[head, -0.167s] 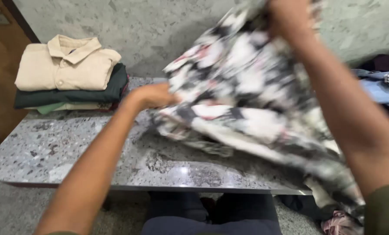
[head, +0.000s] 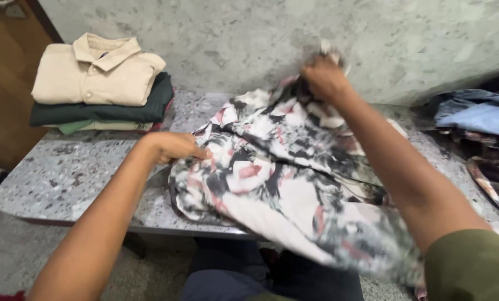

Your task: The person folds a floral-patterned shirt on a marble countertop. They smooth the fabric, fold the sleeves inward, fold the shirt in half lengthwise, and then fold it into a compact square. The folded shirt is placed on top of a stack of other folded clothes.

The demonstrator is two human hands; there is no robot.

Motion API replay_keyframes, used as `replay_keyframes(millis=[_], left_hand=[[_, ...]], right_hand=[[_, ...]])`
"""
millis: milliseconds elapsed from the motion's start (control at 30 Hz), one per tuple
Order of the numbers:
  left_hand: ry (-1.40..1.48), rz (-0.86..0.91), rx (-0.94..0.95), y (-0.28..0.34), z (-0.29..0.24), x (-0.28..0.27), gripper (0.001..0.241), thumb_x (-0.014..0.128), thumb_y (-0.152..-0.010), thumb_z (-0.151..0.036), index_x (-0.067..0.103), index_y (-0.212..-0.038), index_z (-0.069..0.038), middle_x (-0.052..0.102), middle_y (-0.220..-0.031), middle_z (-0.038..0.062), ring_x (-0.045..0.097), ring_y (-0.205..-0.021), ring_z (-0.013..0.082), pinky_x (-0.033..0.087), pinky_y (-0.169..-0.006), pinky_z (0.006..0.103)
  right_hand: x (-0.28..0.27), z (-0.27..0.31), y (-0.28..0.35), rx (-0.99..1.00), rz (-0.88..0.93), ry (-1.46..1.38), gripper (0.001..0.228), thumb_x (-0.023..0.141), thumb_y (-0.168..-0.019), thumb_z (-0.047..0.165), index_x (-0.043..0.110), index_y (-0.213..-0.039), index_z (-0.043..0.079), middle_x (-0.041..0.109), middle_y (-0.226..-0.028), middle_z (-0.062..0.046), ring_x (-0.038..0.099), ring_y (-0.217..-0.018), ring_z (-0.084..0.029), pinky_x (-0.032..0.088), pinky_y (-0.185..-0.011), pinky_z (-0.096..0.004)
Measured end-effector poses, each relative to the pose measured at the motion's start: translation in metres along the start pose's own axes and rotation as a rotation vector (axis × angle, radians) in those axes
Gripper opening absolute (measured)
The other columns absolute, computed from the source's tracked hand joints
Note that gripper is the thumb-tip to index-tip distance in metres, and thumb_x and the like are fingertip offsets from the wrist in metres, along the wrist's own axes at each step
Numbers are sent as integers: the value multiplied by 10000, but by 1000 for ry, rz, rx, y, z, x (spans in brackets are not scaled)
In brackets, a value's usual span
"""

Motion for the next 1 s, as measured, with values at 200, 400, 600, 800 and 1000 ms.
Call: replay_keyframes(millis=[200, 400, 600, 800, 1000], left_hand=[[841, 12, 133, 68, -3, 13, 434, 664, -853, -105, 647, -1285, -64, 738, -1171, 106, 716, -972, 187, 594, -811, 355], [899, -73, 33, 71, 8, 6, 249, 600, -920, -59, 647, -1157, 2, 737, -1034, 172, 729, -740, 204, 619, -606, 356], [109, 146, -153, 88, 55, 4, 279, 617, -960, -217, 726, -1030, 31, 775, -917, 161, 676, -671, 161, 552, -560, 330], [-414, -430, -108, 67, -27, -52, 281, 638, -911, -250, 735, -950, 11, 765, -1014, 234, 722, -947, 381, 568, -809, 486], [-360, -616, 715, -57, -164, -9, 213, 606, -940, -201, 660, -1034, -17, 698, -1021, 234, 654, -986, 415, 509, -857, 510]], right_hand=[[-22, 72, 44, 153, 67, -301, 173, 637, -885, 131, 681, -1002, 12, 700, -1083, -205, 617, -1131, -409, 504, -969, -523], [39, 68, 117, 587, 654, -445, 920, 495, -893, 711, 310, -1495, 40, 201, -1580, -232, 147, -1493, -446, 215, -1124, -650], [56, 62, 114, 472, 648, -512, 1063, 329, -841, 866, 190, -1639, 178, 36, -1720, -149, 27, -1582, -387, 82, -1230, -625], [53, 81, 81, 176, 486, -658, 926, 406, -916, 762, 344, -1579, 119, 203, -1705, -135, 257, -1525, -375, 206, -1223, -527], [13, 7, 131, 545, 298, -733, 575, 611, -935, 455, 647, -1341, 48, 624, -1376, -242, 633, -1260, -385, 499, -1090, -466]])
Point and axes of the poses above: each hand's wrist, its own y-axis away from the middle knuckle, its own x-axis out of the palm, z = x × y, the point moved 9 cm from there along -y, towards the middle knuckle
